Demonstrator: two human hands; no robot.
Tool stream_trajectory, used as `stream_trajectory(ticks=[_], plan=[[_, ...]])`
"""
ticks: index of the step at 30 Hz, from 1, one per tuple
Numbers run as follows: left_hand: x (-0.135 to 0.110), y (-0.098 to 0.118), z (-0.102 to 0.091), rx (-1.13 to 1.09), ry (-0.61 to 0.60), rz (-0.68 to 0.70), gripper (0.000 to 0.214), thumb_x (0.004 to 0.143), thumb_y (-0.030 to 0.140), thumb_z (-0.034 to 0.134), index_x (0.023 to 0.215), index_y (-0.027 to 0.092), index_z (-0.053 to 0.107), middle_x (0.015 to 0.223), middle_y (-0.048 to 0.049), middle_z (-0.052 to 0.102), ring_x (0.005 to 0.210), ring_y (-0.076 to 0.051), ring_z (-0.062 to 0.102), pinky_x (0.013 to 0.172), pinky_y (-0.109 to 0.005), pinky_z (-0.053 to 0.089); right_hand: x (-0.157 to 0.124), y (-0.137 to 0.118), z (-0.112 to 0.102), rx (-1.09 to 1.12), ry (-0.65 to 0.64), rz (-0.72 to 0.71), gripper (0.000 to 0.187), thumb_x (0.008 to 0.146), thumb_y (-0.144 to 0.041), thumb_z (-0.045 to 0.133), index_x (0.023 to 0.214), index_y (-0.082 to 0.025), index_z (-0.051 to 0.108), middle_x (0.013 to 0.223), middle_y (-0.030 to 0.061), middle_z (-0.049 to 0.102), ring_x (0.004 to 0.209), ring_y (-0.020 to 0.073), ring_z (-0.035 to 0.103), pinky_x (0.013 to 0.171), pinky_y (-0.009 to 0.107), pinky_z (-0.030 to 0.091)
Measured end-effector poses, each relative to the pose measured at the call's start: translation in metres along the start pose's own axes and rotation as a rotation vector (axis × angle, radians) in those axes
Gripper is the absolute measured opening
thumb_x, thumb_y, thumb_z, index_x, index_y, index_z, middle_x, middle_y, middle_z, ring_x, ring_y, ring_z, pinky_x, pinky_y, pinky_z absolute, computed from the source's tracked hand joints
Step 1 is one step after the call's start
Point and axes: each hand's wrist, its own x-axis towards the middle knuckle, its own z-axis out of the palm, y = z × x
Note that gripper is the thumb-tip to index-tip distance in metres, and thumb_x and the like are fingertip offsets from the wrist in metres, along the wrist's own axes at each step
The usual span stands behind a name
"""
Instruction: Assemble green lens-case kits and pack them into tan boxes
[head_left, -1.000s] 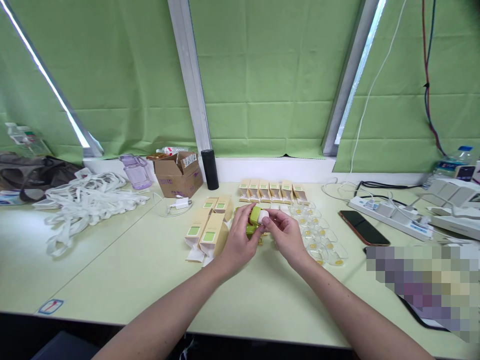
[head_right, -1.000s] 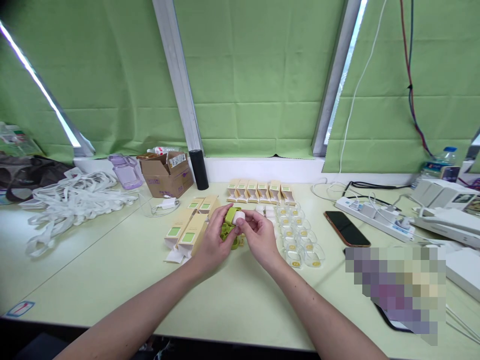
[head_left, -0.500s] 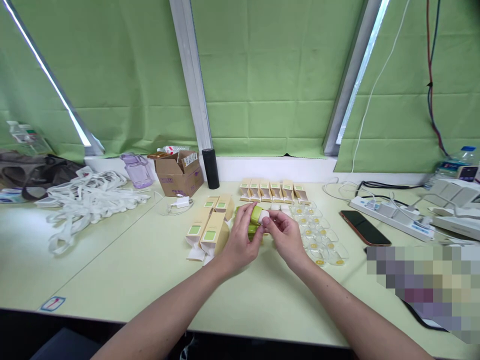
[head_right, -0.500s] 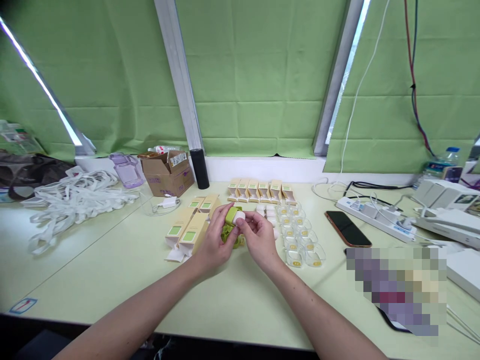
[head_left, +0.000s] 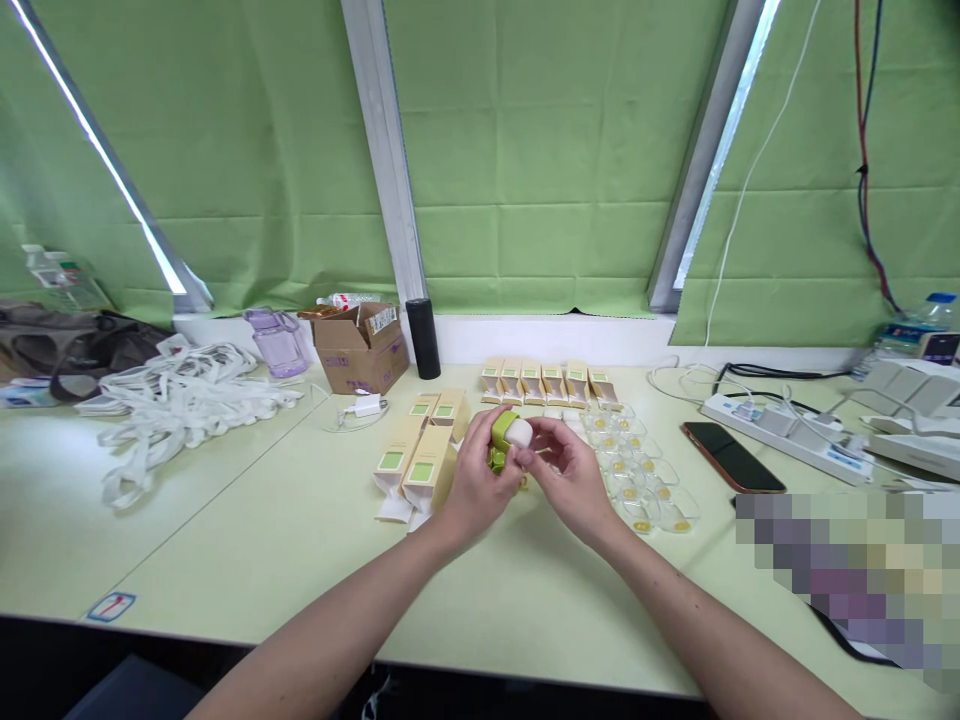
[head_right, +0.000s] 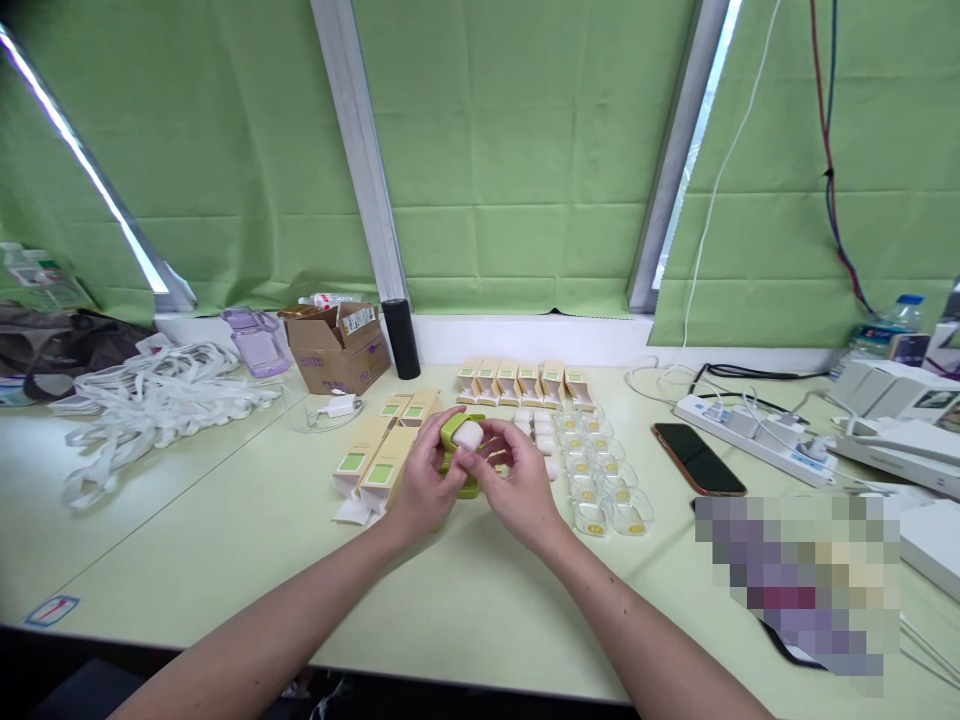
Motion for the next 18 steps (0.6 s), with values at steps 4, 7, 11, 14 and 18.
stream_trajectory(ticks=[4, 7, 11, 14, 18], plan=[[0.007, -0.001, -0.001, -0.317, -0.004, -0.203, 0.058, 0.098, 0.051, 0.068, 0.146, 0.019, 0.058, 0.142, -0.0155, 0.065, 0.121, -0.026, 0.066, 0.101, -0.036, 0.056, 0.002, -0.005, -0.016, -0.328, -0.053, -0.359, 0.054, 0.095, -0.032, 0.075, 0.146, -0.033, 0.06, 0.144, 0.0126, 0.062, 0.103, 0.0266, 0.073, 0.088, 0.046, 0.064], [0.011, 0.0, -0.002, -0.461, -0.083, -0.306, 0.063, 0.093, 0.057, 0.074, 0.139, 0.016, 0.064, 0.123, -0.0131, 0.072, 0.099, -0.021, 0.068, 0.081, -0.029, 0.056, 0.007, -0.005, -0.023, -0.513, -0.118, -0.531, 0.047, 0.1, -0.025, 0.067, 0.146, -0.033, 0.061, 0.146, 0.0134, 0.062, 0.121, 0.0318, 0.07, 0.091, 0.047, 0.064], [0.013, 0.0, 0.001, -0.599, -0.138, -0.384, 0.058, 0.087, 0.058, 0.08, 0.123, 0.013, 0.072, 0.103, -0.0084, 0.073, 0.081, -0.015, 0.063, 0.07, -0.025, 0.052, 0.015, -0.003, -0.022, -0.628, -0.139, -0.62, 0.036, 0.103, -0.025, 0.062, 0.139, -0.028, 0.062, 0.133, 0.0139, 0.07, 0.121, 0.0314, 0.071, 0.088, 0.046, 0.067], [0.013, -0.003, 0.005, -0.674, -0.143, -0.416, 0.053, 0.086, 0.057, 0.082, 0.114, 0.013, 0.074, 0.096, -0.0061, 0.072, 0.078, -0.014, 0.062, 0.071, -0.025, 0.053, 0.016, 0.0, -0.022, -0.672, -0.132, -0.643, 0.032, 0.104, -0.024, 0.061, 0.136, -0.026, 0.061, 0.131, 0.014, 0.072, 0.117, 0.0301, 0.073, 0.084, 0.044, 0.069], [0.01, -0.008, 0.007, -0.744, -0.17, -0.442, 0.049, 0.086, 0.054, 0.083, 0.114, 0.015, 0.075, 0.1, -0.0065, 0.074, 0.091, -0.018, 0.068, 0.085, -0.029, 0.056, 0.013, 0.007, -0.023, -0.709, -0.122, -0.678, 0.035, 0.104, -0.019, 0.061, 0.139, -0.025, 0.058, 0.132, 0.0137, 0.074, 0.119, 0.0297, 0.073, 0.091, 0.046, 0.068]])
